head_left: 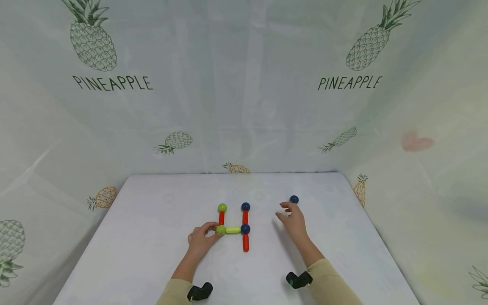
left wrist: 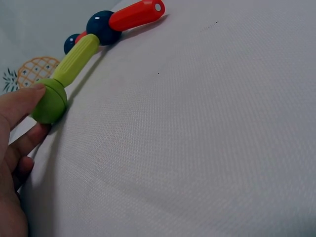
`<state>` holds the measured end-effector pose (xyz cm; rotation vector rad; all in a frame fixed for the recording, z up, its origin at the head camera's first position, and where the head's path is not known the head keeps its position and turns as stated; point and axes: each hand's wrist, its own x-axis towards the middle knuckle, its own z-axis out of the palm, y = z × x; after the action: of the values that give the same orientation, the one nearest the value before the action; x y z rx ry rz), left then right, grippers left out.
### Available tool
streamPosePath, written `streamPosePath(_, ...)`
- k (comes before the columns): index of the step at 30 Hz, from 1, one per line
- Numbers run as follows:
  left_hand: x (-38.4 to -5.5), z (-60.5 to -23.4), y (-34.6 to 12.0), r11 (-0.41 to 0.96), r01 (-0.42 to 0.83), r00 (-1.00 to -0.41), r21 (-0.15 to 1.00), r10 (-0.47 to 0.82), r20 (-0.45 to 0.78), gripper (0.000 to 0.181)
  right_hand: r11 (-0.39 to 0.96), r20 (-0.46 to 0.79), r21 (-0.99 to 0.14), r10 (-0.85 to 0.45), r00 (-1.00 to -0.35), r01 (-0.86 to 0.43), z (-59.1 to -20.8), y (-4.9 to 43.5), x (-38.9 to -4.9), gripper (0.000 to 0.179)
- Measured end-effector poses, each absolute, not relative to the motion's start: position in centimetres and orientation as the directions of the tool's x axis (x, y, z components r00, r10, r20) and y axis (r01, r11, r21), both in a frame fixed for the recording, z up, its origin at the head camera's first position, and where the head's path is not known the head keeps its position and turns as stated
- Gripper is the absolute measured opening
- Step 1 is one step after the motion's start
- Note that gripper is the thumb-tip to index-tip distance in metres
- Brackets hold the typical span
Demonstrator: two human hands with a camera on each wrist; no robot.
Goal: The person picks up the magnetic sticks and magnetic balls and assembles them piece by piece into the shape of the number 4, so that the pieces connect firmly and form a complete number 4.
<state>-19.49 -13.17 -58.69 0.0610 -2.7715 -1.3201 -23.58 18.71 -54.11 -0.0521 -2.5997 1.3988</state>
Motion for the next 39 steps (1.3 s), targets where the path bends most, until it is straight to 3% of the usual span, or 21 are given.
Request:
streamPosePath(12, -19.4, -58.6, -13.2, 0.625, 0.001, -0.996, 0.78, -0.069, 0.056, 0.032, 0.589, 0.159, -0.808, 0.176, -0.971, -0.026, -54.8, 21.5, -24.4, 0.037)
streamPosePath(23, -19.4, -58.6, -13.1, 0.643, -0.011, -0.997, 0.766, -0.066, 0.04, 0.033, 0.682, 0.172, -0.731, 0.152, -0.973, -0.022, -55.6, 23.0, -26.0, 0.042)
streamPosePath(39, -19.2, -58.9, -13.1, 0.649, 0.012, -0.995, 0.761, -0.065, 0.071, 0.033, 0.703, 0.103, -0.711, 0.139, -0.985, 0.025, -56.1, 23.1, -27.4, 0.048)
